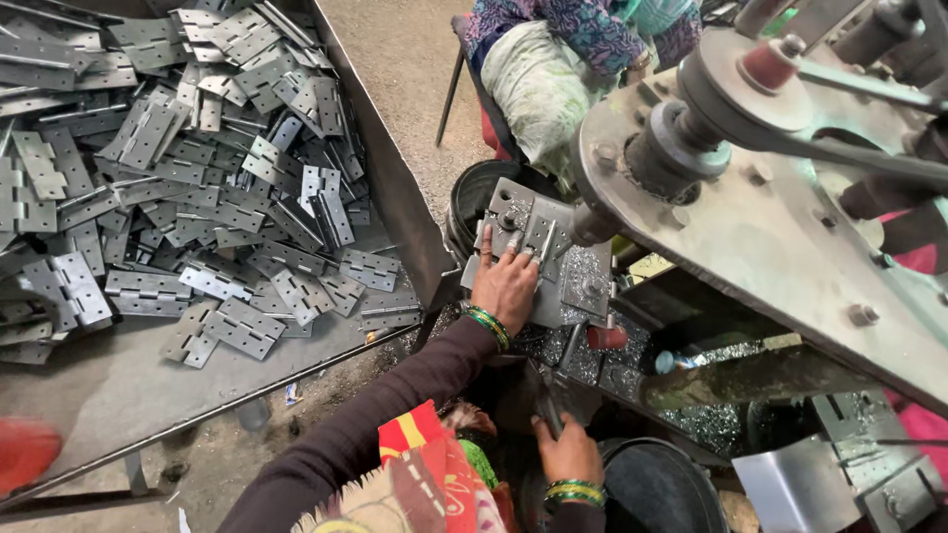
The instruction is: The person operates a manual press machine to process metal hinges. They pick hinges from a metal bin, place them into the press, and pull a lever to activate the machine, repeating this cycle continuously.
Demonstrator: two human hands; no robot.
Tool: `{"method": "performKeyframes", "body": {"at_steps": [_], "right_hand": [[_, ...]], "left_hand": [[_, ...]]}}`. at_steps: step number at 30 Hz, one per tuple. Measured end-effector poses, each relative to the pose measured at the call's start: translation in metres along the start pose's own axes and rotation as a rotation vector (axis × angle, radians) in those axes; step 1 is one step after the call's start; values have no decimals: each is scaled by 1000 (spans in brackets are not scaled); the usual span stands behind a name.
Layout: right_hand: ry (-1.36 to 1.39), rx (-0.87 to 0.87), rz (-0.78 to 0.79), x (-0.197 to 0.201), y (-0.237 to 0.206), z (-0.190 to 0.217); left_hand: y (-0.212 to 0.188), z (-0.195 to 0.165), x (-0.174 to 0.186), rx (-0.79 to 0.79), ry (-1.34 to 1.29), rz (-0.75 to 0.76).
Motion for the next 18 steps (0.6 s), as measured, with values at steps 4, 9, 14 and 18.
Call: {"method": "performKeyframes", "body": {"at_steps": [4, 9, 14, 18], "right_hand": [[-87, -252, 66, -41, -3, -23], [-90, -181, 40, -44, -5, -26], [-48, 20, 34, 5, -1, 6], [-27, -47, 62, 20, -5, 9]], "left_hand": [[2, 1, -7, 32, 2, 51], [0, -2, 2, -14, -36, -115], [-1, 0, -2, -11, 26, -7], [3, -1, -3, -2, 44, 9]]}}
Point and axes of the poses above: each hand's wrist, its own y-axis towards the middle knuckle, its own x-axis out of the back of the hand, z = x × y, the point moved 7 cm from there along y, towards the middle knuckle, and after that the axes turned 12 degrees about x, right-handed, at the moved point
